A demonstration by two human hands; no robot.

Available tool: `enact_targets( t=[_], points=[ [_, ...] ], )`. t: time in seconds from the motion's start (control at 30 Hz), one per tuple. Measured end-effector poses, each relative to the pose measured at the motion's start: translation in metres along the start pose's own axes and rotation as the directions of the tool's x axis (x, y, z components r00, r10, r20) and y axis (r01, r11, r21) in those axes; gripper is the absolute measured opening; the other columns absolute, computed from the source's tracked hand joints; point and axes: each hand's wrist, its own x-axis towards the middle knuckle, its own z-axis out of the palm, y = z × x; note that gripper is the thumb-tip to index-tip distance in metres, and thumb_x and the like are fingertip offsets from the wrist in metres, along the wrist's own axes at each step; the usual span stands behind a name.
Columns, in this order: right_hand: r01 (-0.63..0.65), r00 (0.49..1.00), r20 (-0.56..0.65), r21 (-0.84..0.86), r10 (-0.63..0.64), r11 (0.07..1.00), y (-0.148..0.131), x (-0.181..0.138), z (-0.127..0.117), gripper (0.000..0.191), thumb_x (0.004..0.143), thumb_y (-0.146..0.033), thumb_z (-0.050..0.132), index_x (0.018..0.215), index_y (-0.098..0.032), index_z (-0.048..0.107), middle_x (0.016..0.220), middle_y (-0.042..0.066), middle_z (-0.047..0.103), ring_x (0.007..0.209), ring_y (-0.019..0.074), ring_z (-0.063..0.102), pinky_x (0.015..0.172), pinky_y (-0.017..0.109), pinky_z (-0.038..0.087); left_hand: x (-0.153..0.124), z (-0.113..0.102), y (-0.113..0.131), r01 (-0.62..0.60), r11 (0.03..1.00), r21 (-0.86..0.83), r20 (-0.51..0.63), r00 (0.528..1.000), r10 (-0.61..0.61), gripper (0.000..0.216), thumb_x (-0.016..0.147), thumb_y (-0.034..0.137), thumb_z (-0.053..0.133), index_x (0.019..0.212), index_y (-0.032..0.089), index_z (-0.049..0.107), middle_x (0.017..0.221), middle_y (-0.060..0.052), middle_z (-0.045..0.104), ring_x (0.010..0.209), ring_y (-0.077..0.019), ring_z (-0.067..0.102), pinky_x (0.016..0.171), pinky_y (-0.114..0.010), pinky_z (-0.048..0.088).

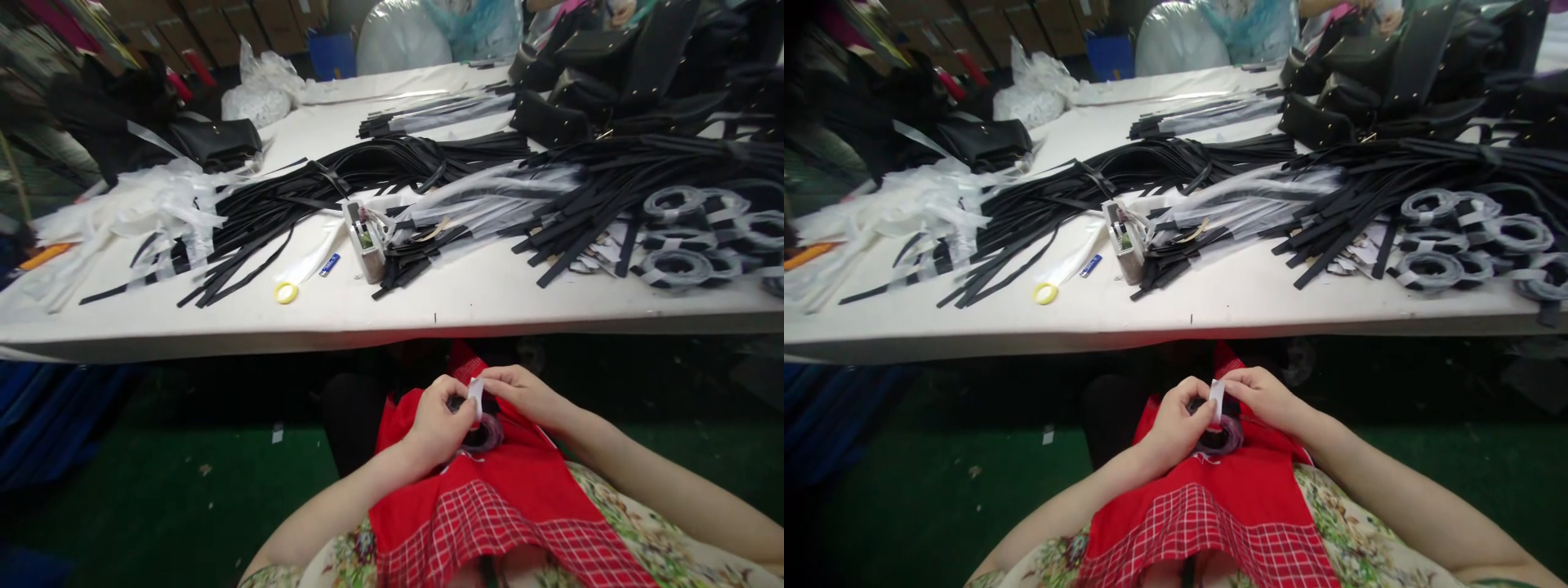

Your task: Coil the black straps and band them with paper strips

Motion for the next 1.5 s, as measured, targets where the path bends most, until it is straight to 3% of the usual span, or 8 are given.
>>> enact_targets(
  t=[0.37,0.53,0.67,0.8,0.97,1.17,1.33,1.5],
  points=[
    [0.076,0.997,-0.002,-0.295,-0.080,0.953,-0.002,0.005,0.002,0.017,0.074,-0.019,0.060,0.073,-0.016,0.076,0.072,0.004,0.073,0.065,0.0173,0.064,0.062,0.026,0.047,0.010,0.003,-0.022,0.079,0.990,-0.120,0.091,0.994,-0.068,0.027,0.070,0.032,0.074,0.085,0.019,0.056,0.077,-0.001,0.060,0.069,-0.0142,0.053,0.063,-0.025,0.041],
    [0.338,0.920,0.131,-0.741,-0.368,0.580,-0.011,-0.005,0.008,0.029,0.078,-0.015,0.053,0.093,-0.025,0.076,0.082,0.003,0.072,0.076,0.0181,0.066,0.074,0.028,0.051,0.029,-0.008,-0.038,0.187,0.923,-0.336,0.415,0.909,-0.034,0.050,0.055,0.053,0.083,0.076,0.013,0.063,0.062,0.000,0.056,0.056,-0.0108,0.048,0.056,-0.024,0.037],
    [0.462,0.828,0.235,-0.800,-0.508,0.382,-0.009,-0.010,0.008,0.063,0.078,-0.008,0.045,0.140,-0.019,0.050,0.130,0.013,0.060,0.118,0.0236,0.056,0.102,0.037,0.047,0.034,-0.020,-0.016,0.231,0.806,-0.545,0.287,0.955,-0.079,0.052,0.047,0.040,0.090,0.083,0.008,0.070,0.067,-0.004,0.063,0.057,-0.0100,0.052,0.057,-0.023,0.040],
    [0.487,0.768,0.240,-0.821,-0.594,0.298,0.000,-0.003,0.008,0.080,0.074,-0.002,0.042,0.152,-0.016,0.029,0.150,0.015,0.039,0.140,0.0276,0.033,0.115,0.049,0.033,0.039,-0.036,0.009,0.180,0.786,-0.592,0.206,0.976,-0.068,0.041,0.061,0.036,0.079,0.090,0.008,0.073,0.071,-0.005,0.067,0.055,-0.0102,0.054,0.054,-0.022,0.042],
    [0.596,0.730,0.253,-0.689,-0.635,0.411,-0.028,0.039,0.007,0.047,0.088,-0.014,0.045,0.134,-0.020,0.055,0.131,0.013,0.058,0.122,0.0245,0.053,0.104,0.042,0.046,0.031,-0.050,0.002,0.111,0.802,-0.587,0.027,0.993,-0.118,0.038,0.058,0.029,0.079,0.088,0.007,0.072,0.064,-0.005,0.066,0.049,-0.0102,0.053,0.049,-0.022,0.042],
    [0.379,0.854,-0.167,-0.450,-0.493,0.809,-0.122,0.189,0.007,0.031,0.085,-0.031,0.054,0.109,-0.018,0.068,0.105,0.008,0.071,0.081,0.0187,0.067,0.083,0.034,0.053,0.012,-0.048,-0.034,0.065,0.666,-0.743,-0.092,0.976,-0.197,0.050,0.047,0.028,0.089,0.087,0.008,0.066,0.081,-0.017,0.073,0.077,-0.0280,0.071,0.074,-0.040,0.056],
    [0.255,0.888,-0.268,-0.386,-0.372,0.886,-0.161,0.287,0.031,0.021,0.079,-0.031,0.059,0.067,-0.016,0.068,0.063,0.003,0.065,0.053,0.0133,0.054,0.058,0.027,0.048,-0.003,-0.057,-0.050,0.027,0.722,-0.692,-0.164,0.968,-0.193,0.047,0.051,0.028,0.087,0.089,0.011,0.065,0.084,-0.017,0.075,0.079,-0.0300,0.072,0.072,-0.039,0.056],
    [0.260,0.887,-0.304,-0.296,-0.349,0.919,-0.152,0.302,0.044,0.019,0.071,-0.032,0.064,0.066,-0.014,0.065,0.056,0.002,0.061,0.050,0.0127,0.053,0.050,0.024,0.043,-0.013,-0.073,-0.049,-0.026,0.757,-0.652,-0.210,0.967,-0.147,0.038,0.059,0.026,0.082,0.091,0.011,0.067,0.089,-0.015,0.075,0.079,-0.0266,0.072,0.079,-0.039,0.056]
  ],
)
